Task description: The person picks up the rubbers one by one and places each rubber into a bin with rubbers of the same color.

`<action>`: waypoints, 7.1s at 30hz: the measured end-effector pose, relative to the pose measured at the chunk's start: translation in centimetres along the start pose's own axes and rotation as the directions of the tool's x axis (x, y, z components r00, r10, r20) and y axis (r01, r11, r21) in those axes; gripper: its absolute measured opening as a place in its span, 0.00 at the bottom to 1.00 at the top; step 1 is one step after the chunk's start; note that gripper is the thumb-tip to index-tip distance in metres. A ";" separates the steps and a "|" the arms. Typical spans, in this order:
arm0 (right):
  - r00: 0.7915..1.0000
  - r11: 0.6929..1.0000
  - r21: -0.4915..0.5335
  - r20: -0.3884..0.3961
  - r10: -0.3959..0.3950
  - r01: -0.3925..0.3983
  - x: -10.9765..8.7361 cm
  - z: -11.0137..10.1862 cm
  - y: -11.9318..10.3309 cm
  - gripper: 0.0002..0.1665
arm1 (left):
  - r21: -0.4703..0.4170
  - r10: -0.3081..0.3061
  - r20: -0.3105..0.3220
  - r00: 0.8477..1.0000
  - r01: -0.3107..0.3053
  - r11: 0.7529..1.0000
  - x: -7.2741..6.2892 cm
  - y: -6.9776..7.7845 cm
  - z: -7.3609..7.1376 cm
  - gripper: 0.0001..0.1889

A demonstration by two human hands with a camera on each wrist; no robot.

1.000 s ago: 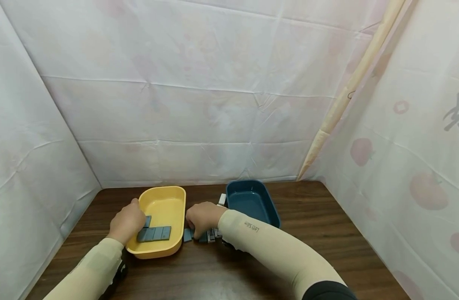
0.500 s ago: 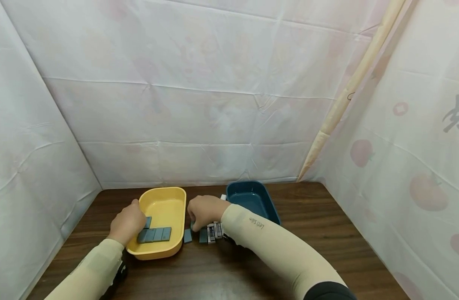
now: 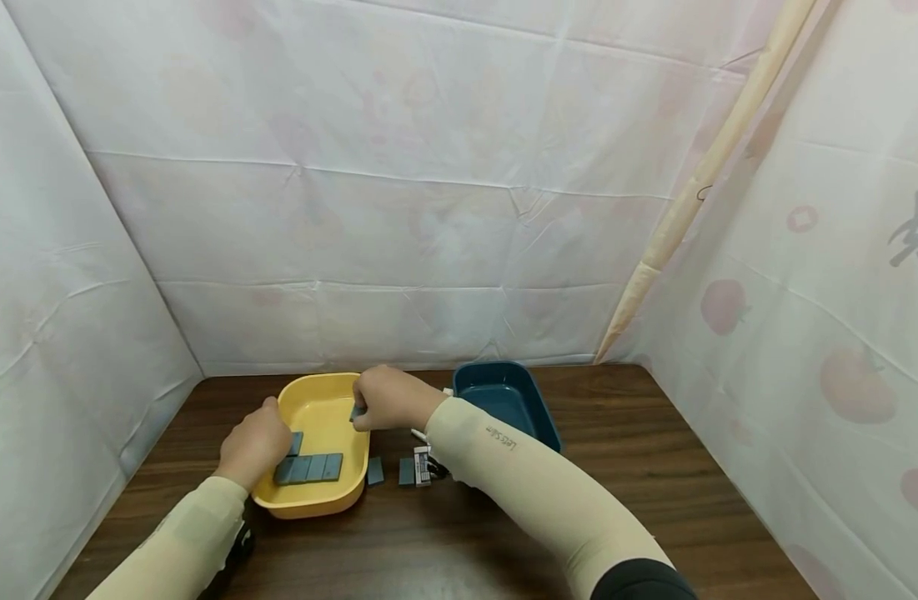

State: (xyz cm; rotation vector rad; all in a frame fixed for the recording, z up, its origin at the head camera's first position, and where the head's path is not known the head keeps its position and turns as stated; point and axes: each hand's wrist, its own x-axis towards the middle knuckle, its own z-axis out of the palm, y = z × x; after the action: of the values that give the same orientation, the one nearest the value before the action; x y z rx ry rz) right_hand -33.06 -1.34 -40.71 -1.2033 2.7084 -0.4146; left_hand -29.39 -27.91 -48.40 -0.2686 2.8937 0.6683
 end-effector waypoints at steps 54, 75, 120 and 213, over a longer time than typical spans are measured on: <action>0.959 0.985 -0.158 0.262 0.111 -0.071 5.0 7.8 -5.3 0.17 | 0.000 0.012 0.027 1.000 -0.012 1.000 -0.4 0.6 -0.1 0.31; 0.986 0.988 -0.040 0.088 -0.145 0.149 1.2 3.6 -0.9 0.20 | 0.010 0.002 0.011 1.000 -0.002 1.000 -0.2 0.8 0.1 0.32; 0.982 0.998 0.017 0.180 0.061 -0.065 -3.3 5.9 2.2 0.12 | 0.002 0.015 0.031 0.999 -0.016 1.000 -0.2 0.5 0.0 0.35; 0.970 0.979 -0.191 0.218 0.112 -0.070 4.7 6.7 -3.3 0.28 | -0.001 -0.011 0.029 1.000 0.011 1.000 0.1 0.8 -0.1 0.35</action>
State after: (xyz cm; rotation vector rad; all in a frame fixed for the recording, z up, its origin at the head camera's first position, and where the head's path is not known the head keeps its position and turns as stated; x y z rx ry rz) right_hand -32.27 -8.18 -46.15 -1.0865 2.6318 -0.0134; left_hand -29.65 -27.26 -48.00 -0.2721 2.8621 0.6658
